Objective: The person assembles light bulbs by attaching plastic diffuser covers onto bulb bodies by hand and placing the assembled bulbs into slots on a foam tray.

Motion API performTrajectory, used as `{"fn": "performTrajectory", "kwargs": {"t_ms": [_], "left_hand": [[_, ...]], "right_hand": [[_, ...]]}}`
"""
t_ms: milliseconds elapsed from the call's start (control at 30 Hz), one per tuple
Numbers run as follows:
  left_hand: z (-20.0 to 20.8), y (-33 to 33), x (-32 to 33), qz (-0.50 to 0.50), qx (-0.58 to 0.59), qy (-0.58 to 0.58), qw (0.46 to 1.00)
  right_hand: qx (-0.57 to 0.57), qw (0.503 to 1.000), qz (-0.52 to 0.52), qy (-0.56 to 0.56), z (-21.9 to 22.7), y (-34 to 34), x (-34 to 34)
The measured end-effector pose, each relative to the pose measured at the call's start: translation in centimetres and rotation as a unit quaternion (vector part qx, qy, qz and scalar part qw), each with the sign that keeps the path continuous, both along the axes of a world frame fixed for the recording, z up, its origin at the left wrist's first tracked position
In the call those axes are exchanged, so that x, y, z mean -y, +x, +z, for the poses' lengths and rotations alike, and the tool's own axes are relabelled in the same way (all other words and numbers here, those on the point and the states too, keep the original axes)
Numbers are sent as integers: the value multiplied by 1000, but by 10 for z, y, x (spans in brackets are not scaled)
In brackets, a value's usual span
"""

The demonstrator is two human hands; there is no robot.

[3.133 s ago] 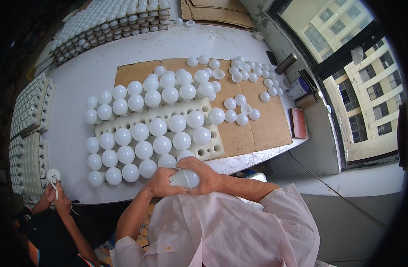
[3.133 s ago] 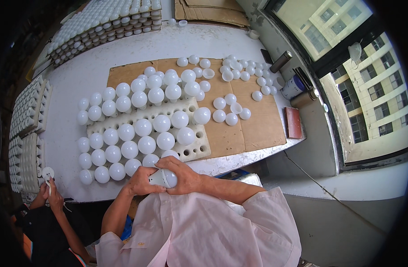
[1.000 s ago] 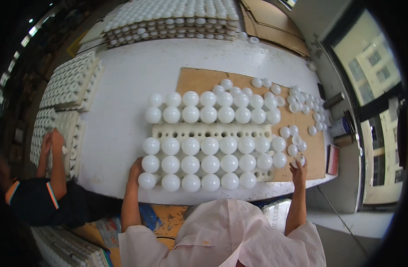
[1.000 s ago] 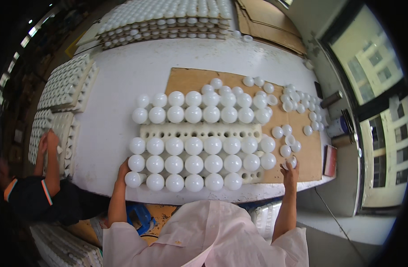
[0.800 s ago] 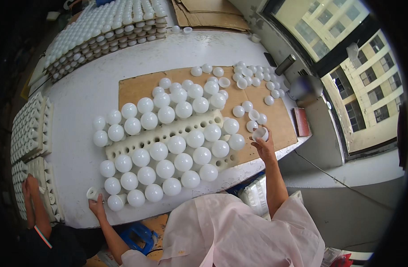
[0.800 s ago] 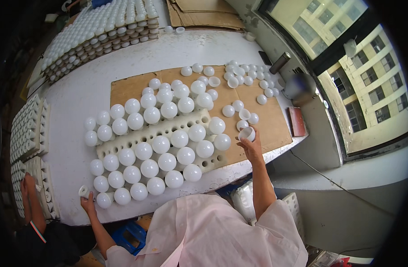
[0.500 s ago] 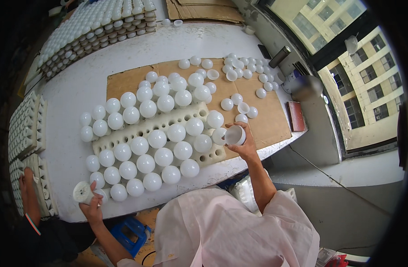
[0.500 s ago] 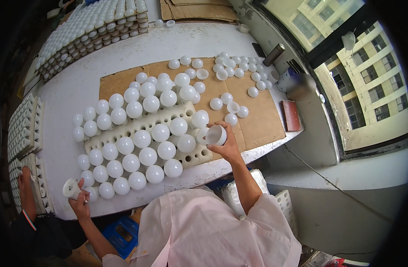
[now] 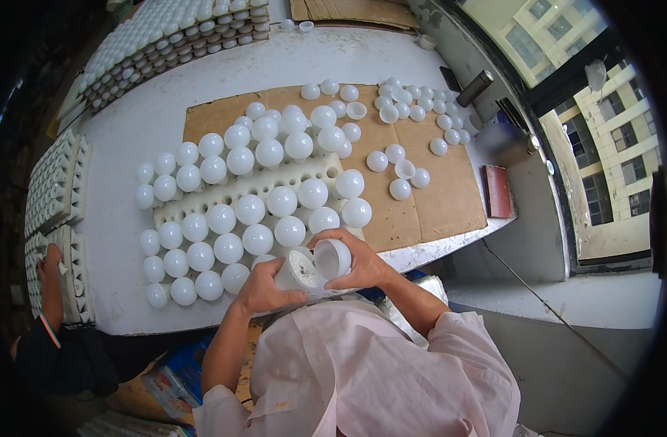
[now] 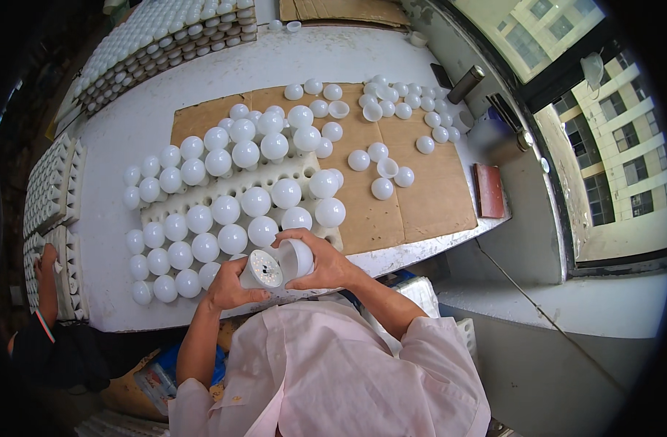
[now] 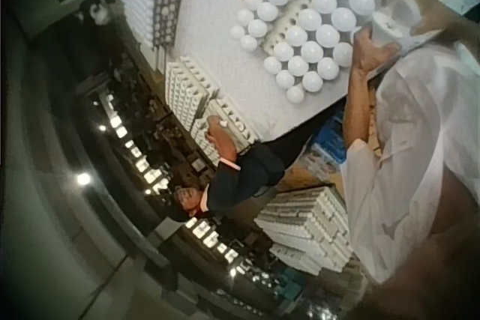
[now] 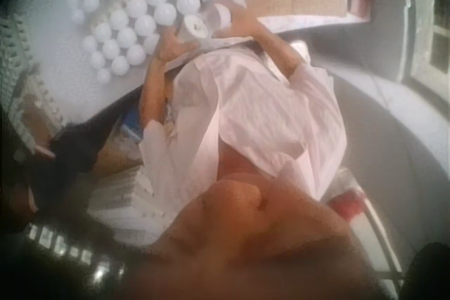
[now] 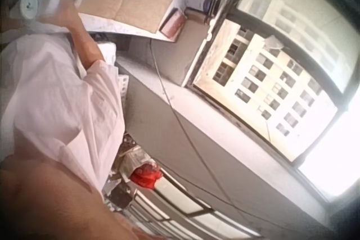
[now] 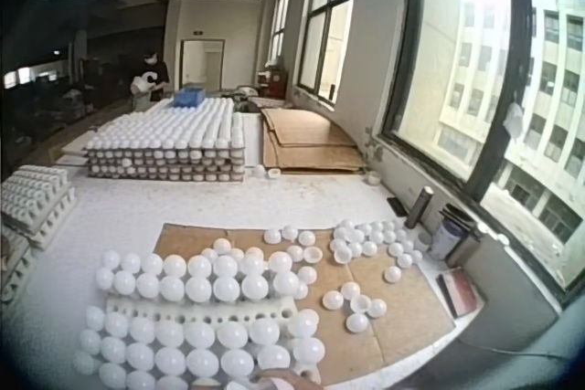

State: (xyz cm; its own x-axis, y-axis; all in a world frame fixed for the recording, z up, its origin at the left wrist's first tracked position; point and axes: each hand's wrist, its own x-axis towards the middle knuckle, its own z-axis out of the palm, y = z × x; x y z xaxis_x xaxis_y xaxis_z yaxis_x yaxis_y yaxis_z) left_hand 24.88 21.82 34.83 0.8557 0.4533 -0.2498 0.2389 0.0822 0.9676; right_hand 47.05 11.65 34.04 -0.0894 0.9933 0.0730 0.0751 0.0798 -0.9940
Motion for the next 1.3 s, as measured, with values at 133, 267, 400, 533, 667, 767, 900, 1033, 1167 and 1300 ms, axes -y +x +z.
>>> {"fn": "performTrajectory", "kwargs": {"t_ms": [133,267,400,533,667,767,900,1033,1167,1300], "left_hand": [[-1,1,2,-8,-12,14,1000],[2,0,5,-10,-17,27,999],[4,-2,7,-5,-26,29,999],[10,-7,7,-9,-33,60,998],[12,-15,7,-27,-67,84,994],[22,-15,7,-32,-85,85,992],[15,-25,10,-23,-78,99,992],[8,-32,13,-12,-71,96,993],[10,-36,13,-9,-77,94,993],[10,-36,15,-9,-107,97,989]], "right_hand": [[17,1000,9,7,-1,-1,5],[44,999,14,0,1,-3,7],[39,999,19,-23,5,-8,6],[104,993,45,-15,10,-14,3],[193,979,60,-16,21,-29,1],[245,968,57,-9,23,-39,0],[252,965,76,-20,26,-48,-3],[254,963,94,16,22,-54,-5],[241,965,94,46,15,-60,-6],[218,967,56,122,10,-70,-5]]}}
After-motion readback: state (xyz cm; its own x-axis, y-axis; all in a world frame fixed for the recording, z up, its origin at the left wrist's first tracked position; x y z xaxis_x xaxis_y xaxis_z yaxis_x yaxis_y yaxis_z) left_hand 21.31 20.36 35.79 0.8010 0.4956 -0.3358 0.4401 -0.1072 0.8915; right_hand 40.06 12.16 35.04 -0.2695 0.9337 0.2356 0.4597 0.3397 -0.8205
